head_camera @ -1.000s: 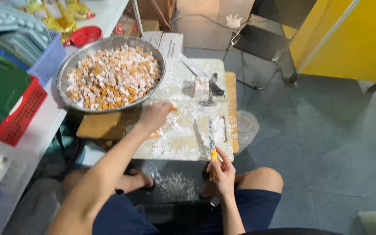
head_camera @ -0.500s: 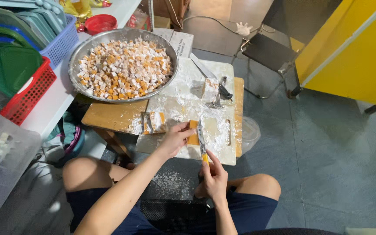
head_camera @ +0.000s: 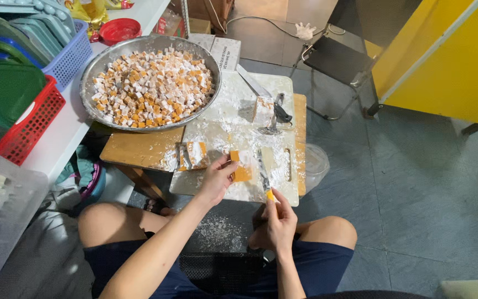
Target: The person dices orange-colored food blocks on a flour-dusted cutting board using a knife, then places the pieces into a large metal bowl containing diced food.
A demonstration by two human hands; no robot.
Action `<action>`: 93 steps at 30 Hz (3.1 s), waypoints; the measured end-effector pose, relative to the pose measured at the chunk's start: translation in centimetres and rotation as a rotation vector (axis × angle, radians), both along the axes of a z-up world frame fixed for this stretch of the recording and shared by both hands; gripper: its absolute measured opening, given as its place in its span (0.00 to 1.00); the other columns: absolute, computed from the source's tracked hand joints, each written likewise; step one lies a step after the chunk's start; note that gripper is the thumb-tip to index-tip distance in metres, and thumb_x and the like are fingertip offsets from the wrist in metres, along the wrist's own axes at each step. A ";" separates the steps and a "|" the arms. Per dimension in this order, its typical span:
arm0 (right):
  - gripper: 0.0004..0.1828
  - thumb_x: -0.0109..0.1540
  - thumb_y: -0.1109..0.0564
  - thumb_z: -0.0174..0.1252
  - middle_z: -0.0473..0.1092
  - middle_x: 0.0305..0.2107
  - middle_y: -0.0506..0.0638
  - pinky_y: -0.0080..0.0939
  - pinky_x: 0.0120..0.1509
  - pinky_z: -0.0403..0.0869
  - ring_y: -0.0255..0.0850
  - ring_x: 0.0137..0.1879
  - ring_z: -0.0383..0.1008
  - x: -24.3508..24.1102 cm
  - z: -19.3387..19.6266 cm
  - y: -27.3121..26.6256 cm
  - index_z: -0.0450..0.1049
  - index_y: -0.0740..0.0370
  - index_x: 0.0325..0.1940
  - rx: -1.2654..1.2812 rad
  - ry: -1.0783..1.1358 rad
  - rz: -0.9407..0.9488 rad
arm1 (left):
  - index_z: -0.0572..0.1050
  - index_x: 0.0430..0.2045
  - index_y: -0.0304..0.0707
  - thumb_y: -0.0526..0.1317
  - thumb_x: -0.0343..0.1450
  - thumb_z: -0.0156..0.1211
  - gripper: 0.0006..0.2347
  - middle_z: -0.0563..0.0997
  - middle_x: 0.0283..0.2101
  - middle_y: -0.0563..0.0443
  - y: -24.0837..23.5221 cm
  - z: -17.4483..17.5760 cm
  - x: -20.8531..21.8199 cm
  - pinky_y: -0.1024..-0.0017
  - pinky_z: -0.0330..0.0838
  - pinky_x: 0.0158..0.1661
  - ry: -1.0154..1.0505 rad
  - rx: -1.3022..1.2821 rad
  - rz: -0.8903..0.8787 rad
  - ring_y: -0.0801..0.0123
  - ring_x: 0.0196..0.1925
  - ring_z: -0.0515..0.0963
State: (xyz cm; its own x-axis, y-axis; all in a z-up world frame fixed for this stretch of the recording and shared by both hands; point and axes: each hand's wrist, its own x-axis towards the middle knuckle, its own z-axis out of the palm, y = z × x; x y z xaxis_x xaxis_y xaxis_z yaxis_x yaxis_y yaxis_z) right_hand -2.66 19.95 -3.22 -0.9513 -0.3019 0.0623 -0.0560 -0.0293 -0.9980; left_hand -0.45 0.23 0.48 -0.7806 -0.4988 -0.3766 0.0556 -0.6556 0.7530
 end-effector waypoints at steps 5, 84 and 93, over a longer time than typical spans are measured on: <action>0.17 0.63 0.56 0.58 0.69 0.17 0.46 0.31 0.28 0.65 0.31 0.23 0.65 0.8 0.2 -0.6 0.78 0.60 0.56 0.034 0.040 0.097 | 0.75 0.43 0.34 0.31 0.71 0.58 0.08 0.81 0.42 0.44 0.6 -0.8 -0.5 0.64 0.72 0.43 0.056 0.140 0.034 0.60 0.42 0.79; 0.28 0.61 0.57 0.51 0.79 0.38 0.51 0.55 0.36 0.76 0.58 0.35 0.79 3.8 3.3 -2.0 0.66 0.44 0.67 0.962 0.412 0.065 | 0.68 0.58 0.31 0.43 0.63 0.75 0.31 0.70 0.61 0.34 -3.3 0.1 2.5 0.49 0.53 0.68 0.002 -1.650 -0.518 0.45 0.67 0.64; 0.29 0.59 0.59 0.54 0.76 0.27 0.44 0.43 0.32 0.75 0.46 0.30 0.78 4.0 3.4 -3.0 0.74 0.42 0.64 0.928 0.625 0.031 | 0.70 0.57 0.32 0.42 0.66 0.70 0.25 0.69 0.62 0.34 -3.4 -0.9 2.8 0.45 0.53 0.68 -0.003 -1.629 -0.460 0.45 0.67 0.63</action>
State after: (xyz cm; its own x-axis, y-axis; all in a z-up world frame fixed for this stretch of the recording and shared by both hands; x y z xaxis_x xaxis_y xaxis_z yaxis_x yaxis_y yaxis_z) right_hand 1.31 16.96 0.21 -0.8229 -0.5025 0.2652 -0.5674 0.7020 -0.4304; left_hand 2.37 -3.12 -0.45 -0.9613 -0.0904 0.2601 0.0921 0.7845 0.6133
